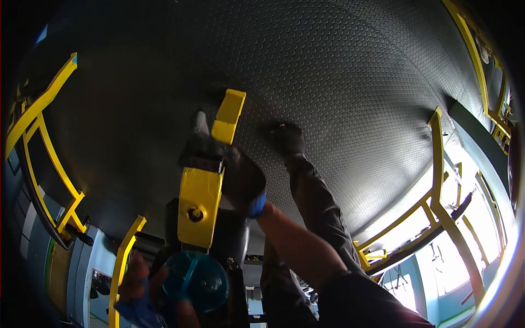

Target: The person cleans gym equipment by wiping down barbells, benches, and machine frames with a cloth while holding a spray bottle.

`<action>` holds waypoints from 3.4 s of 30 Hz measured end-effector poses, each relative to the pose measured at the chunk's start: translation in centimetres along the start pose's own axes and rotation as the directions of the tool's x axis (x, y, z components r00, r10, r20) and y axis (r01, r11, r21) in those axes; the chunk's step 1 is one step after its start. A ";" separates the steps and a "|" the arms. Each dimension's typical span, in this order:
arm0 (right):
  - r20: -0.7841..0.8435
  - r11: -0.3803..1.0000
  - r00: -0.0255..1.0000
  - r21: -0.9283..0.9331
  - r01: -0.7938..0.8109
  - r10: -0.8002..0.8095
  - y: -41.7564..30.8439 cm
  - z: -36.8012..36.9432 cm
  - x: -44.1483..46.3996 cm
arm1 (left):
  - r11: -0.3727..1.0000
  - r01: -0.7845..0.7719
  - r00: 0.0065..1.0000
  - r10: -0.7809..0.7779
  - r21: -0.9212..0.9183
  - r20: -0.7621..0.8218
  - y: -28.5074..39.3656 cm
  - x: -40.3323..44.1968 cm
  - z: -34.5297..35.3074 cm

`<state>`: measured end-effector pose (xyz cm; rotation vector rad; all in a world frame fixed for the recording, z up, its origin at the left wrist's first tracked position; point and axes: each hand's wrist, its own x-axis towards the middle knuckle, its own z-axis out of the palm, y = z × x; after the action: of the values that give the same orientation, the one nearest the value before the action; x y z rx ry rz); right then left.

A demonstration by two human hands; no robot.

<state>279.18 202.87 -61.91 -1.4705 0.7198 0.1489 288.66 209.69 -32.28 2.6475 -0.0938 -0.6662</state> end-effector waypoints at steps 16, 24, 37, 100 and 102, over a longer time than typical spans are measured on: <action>0.463 0.512 0.886 -0.765 0.389 0.019 8.8 2.3 14.3 | 0.997 0.027 0.993 -0.034 0.066 0.113 -1.2 1.8 -0.3; 0.205 0.290 0.846 -0.955 0.063 0.492 2.8 7.7 13.9 | 0.997 0.021 0.989 -0.031 0.068 0.144 -1.6 1.5 0.4; 0.422 0.568 0.899 -0.770 0.290 0.114 17.0 1.8 18.6 | 0.994 0.057 0.982 -0.073 0.096 0.172 -2.5 1.0 -0.1; 0.938 0.542 0.344 -0.313 0.780 0.046 -18.7 5.5 -10.5 | 0.595 -0.241 0.794 -0.333 -0.767 -0.508 -8.0 -9.5 -11.8; 0.936 0.537 0.306 -0.351 0.767 0.175 -19.9 7.1 -7.7 | 0.465 -0.197 0.748 -0.498 -0.863 -0.439 -9.3 -11.7 -12.4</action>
<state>285.75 209.39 -41.40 -1.9817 -0.8288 1.0115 283.76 224.71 -20.91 1.6617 0.5852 0.2301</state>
